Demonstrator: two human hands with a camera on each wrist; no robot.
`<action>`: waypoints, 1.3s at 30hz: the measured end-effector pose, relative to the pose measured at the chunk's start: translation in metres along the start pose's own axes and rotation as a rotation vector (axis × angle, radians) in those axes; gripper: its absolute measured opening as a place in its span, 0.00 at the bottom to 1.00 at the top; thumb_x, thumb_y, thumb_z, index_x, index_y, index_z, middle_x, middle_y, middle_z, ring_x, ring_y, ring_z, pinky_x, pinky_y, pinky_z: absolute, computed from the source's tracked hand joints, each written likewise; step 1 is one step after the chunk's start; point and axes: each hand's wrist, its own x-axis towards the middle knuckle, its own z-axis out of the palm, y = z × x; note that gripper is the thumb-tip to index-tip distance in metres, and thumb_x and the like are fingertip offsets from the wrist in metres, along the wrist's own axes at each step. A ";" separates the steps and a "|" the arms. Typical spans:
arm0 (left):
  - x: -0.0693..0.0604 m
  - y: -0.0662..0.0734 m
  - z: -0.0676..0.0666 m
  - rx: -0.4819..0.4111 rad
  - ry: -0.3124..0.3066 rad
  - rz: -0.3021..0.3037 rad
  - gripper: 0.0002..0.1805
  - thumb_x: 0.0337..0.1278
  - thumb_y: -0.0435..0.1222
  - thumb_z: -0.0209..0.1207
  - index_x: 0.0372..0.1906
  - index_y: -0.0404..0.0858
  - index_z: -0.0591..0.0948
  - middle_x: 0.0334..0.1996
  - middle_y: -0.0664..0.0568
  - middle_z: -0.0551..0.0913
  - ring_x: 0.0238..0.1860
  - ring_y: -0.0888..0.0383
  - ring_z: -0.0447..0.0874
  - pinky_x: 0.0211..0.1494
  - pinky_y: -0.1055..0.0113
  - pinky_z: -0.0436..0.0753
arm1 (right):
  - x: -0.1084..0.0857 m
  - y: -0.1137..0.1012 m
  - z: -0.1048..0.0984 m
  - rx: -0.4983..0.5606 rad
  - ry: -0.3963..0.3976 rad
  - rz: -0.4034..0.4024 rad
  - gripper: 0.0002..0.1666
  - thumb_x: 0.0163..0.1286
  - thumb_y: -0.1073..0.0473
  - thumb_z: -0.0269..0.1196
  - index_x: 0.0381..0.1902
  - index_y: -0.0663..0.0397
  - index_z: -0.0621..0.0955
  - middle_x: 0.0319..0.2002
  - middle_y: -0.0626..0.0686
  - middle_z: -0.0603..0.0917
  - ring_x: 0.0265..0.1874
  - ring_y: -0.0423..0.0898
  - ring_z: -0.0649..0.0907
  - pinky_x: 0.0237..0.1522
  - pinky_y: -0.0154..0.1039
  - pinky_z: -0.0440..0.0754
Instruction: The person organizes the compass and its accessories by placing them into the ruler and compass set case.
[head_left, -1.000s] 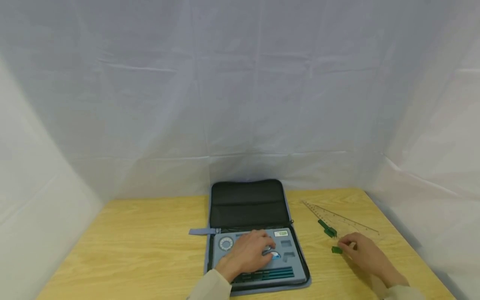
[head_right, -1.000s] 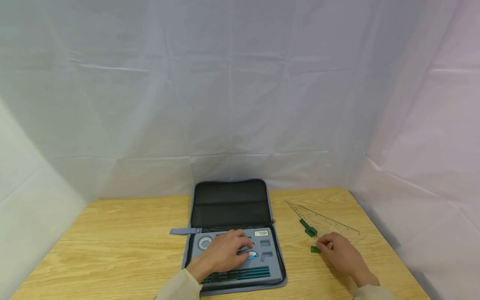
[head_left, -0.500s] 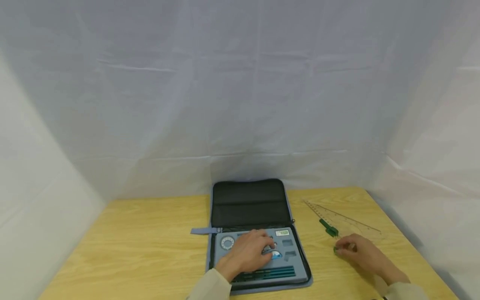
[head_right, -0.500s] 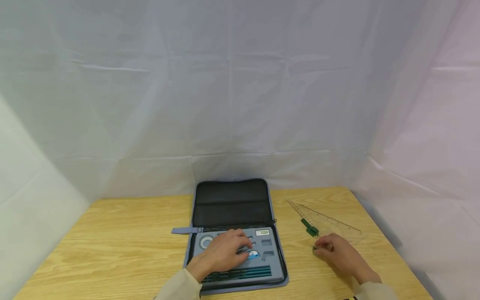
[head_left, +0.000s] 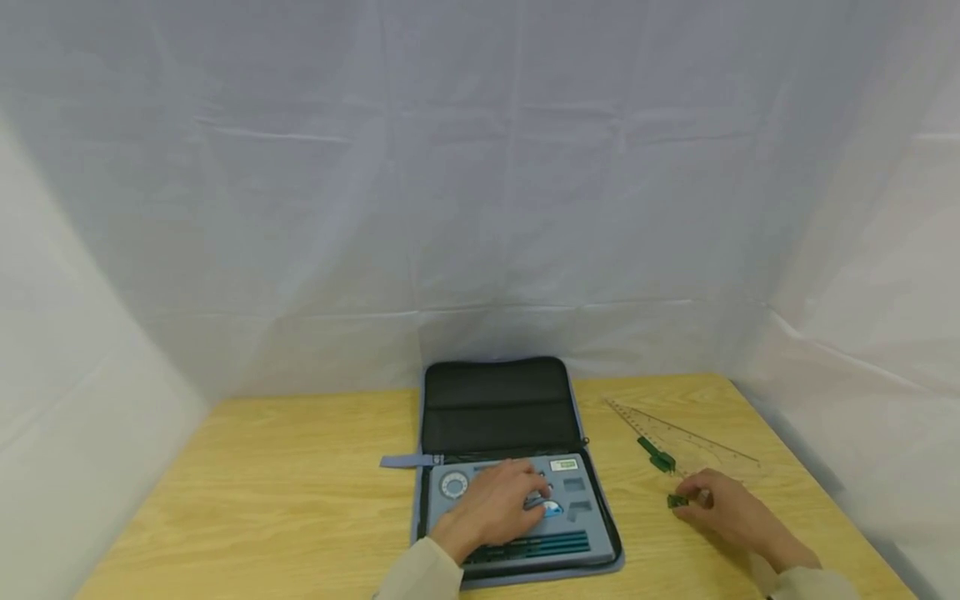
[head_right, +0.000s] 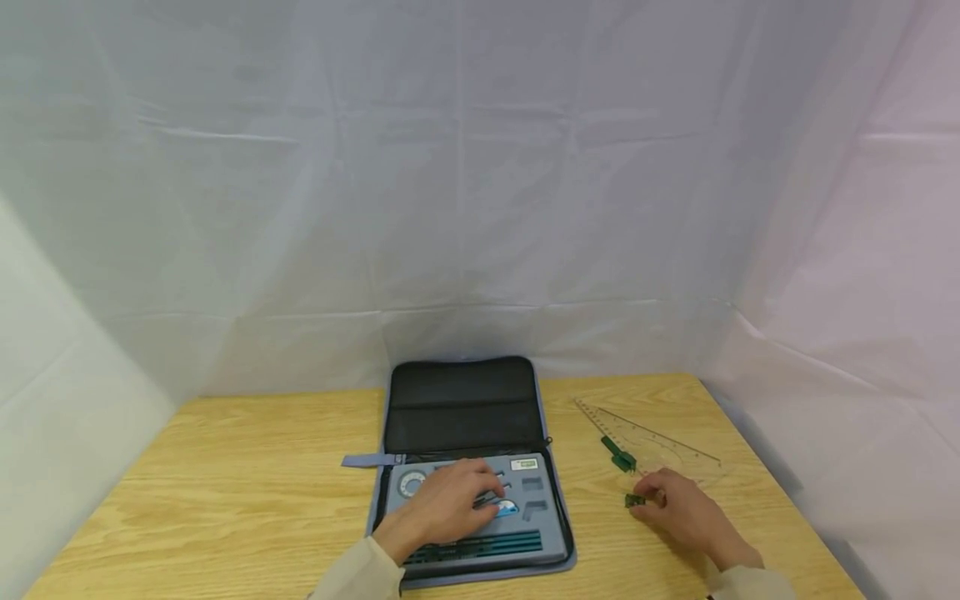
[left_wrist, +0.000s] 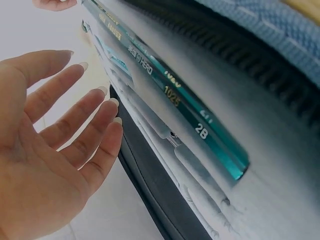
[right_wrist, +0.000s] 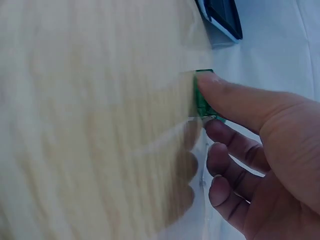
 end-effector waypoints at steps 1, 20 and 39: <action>0.000 0.000 0.000 0.000 -0.001 -0.001 0.09 0.61 0.42 0.59 0.44 0.50 0.85 0.42 0.61 0.78 0.41 0.62 0.77 0.43 0.64 0.78 | 0.000 0.000 0.001 -0.001 0.004 0.008 0.16 0.62 0.50 0.66 0.42 0.54 0.82 0.37 0.49 0.77 0.32 0.41 0.75 0.32 0.37 0.75; -0.011 -0.009 -0.008 0.004 0.029 -0.067 0.09 0.60 0.41 0.59 0.44 0.51 0.86 0.42 0.62 0.79 0.39 0.64 0.76 0.39 0.67 0.77 | 0.039 -0.036 0.019 0.036 0.000 -0.080 0.15 0.61 0.50 0.67 0.41 0.53 0.83 0.38 0.48 0.80 0.27 0.39 0.75 0.29 0.36 0.75; -0.027 -0.025 -0.013 0.045 0.064 -0.131 0.10 0.60 0.42 0.60 0.45 0.50 0.85 0.41 0.62 0.78 0.40 0.62 0.76 0.42 0.65 0.77 | 0.073 -0.068 0.042 -0.012 -0.036 -0.219 0.13 0.62 0.47 0.66 0.41 0.46 0.84 0.38 0.44 0.79 0.26 0.37 0.73 0.27 0.35 0.74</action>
